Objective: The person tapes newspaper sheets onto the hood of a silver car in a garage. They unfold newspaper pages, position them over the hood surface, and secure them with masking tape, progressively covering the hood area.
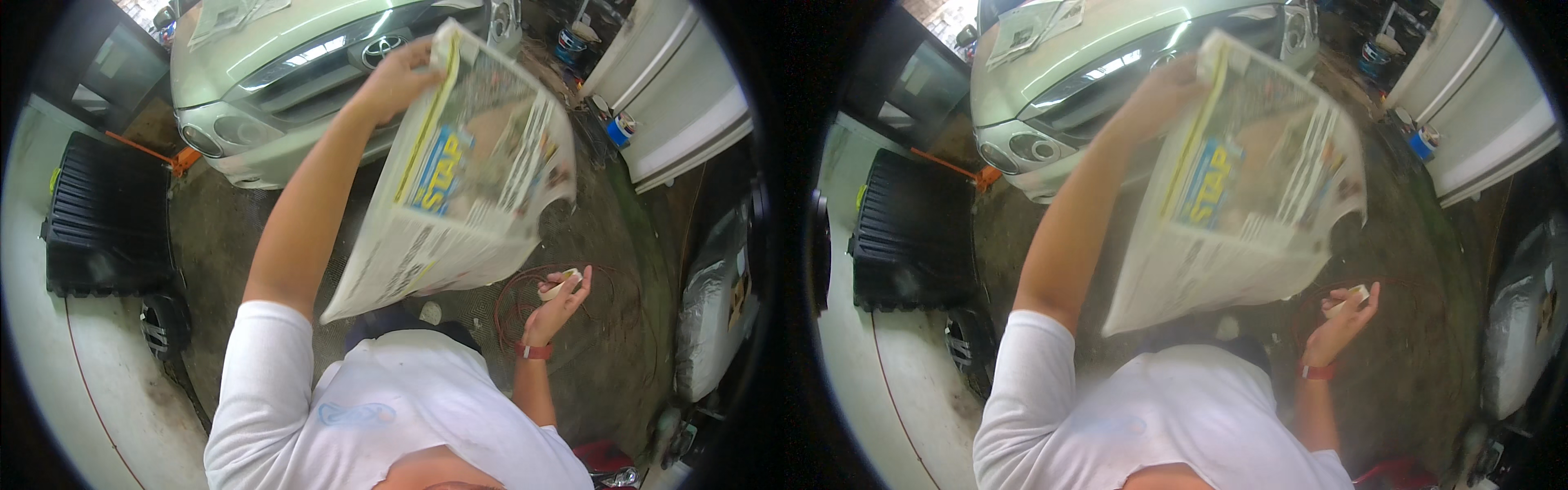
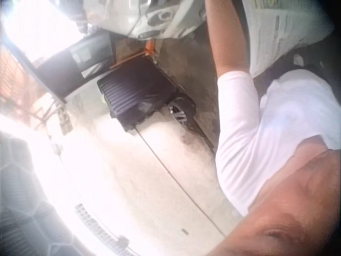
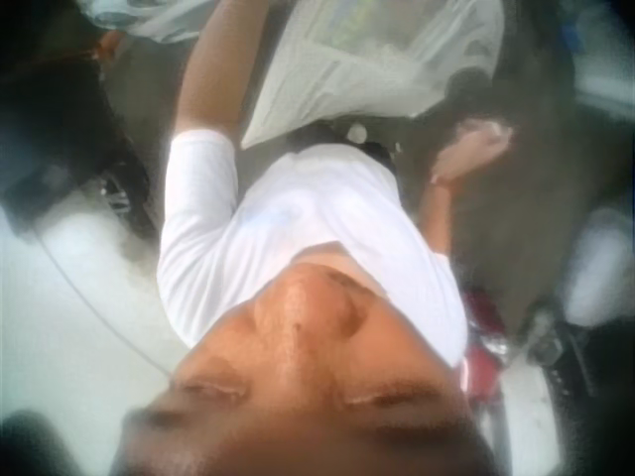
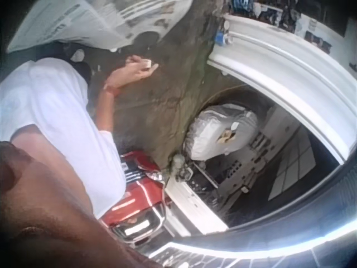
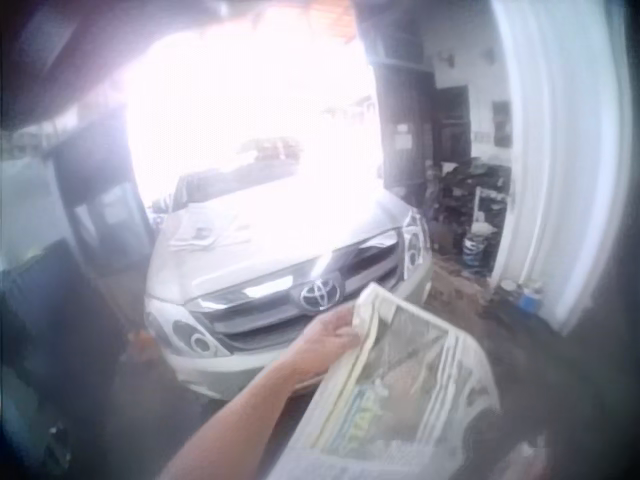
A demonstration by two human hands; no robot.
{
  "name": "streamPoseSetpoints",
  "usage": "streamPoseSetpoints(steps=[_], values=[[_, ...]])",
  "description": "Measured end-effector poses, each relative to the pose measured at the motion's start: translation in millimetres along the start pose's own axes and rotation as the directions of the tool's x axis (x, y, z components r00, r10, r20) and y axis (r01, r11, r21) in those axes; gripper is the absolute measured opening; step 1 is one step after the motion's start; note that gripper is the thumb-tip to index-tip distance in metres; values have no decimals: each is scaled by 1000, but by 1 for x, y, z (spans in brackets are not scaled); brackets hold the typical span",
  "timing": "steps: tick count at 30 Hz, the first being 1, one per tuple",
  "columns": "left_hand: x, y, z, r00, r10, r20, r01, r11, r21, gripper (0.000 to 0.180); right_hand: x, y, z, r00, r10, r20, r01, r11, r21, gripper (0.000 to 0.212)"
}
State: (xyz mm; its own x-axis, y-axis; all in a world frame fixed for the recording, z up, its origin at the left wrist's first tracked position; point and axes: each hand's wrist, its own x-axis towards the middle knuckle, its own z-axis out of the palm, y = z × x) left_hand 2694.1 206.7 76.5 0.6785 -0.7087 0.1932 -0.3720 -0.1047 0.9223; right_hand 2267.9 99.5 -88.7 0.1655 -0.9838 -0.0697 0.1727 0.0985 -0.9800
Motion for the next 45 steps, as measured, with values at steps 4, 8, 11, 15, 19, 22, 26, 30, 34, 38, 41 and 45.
streamPoseSetpoints(steps=[4, 8, 11, 15, 19, 22, 26, 30, 34, 38, 41, 45], values=[[114, -28, -64, 972, -39, -230, 3, 988, -155, 73, -3, 62, 58, 981, 165, 104, -159, 985, -69, 65], [228, -76, -151, 877, -39, -480, -240, 830, -504, 78, 6, 112, 137, 878, 434, 203, -433, 900, -50, 87], [264, -117, -244, 698, -227, -679, -305, 763, -570, 89, 29, 127, 215, 699, 563, 441, -643, 765, 42, 102], [279, -170, -296, 497, -324, -805, -469, 681, -563, 83, 74, 136, 355, 582, 401, 707, -650, 752, 109, 95], [252, -216, -320, 424, -428, -798, -374, 720, -585, 75, 115, 126, 487, 587, 265, 765, -636, 735, 234, 102], [222, -254, -320, 349, -513, -784, -436, 652, -620, 68, 136, 113, 548, 642, 134, 755, -583, 725, 366, 87], [178, -294, -323, 181, -643, -745, -523, 579, -626, 49, 164, 107, 588, 698, 247, 672, -639, 637, 430, 53], [144, -315, -312, 54, -646, -762, -485, 650, -585, 51, 189, 116, 612, 682, 351, 642, -681, 626, 381, 44], [116, -324, -293, 79, -643, -761, -507, 632, -587, 49, 211, 124, 620, 617, 380, 689, -735, 592, 331, 31], [84, -335, -268, -125, -621, -774, -363, 754, -547, 48, 223, 135, 610, 641, 336, 690, -681, 664, 308, 23], [42, -338, -251, -121, -668, -735, -297, 731, -615, 45, 227, 146, 591, 672, 363, 646, -650, 707, 279, 20], [-34, -333, -219, 99, -647, -756, -349, 689, -635, 45, 242, 149, 546, 660, 354, 663, -625, 748, 222, 17]])
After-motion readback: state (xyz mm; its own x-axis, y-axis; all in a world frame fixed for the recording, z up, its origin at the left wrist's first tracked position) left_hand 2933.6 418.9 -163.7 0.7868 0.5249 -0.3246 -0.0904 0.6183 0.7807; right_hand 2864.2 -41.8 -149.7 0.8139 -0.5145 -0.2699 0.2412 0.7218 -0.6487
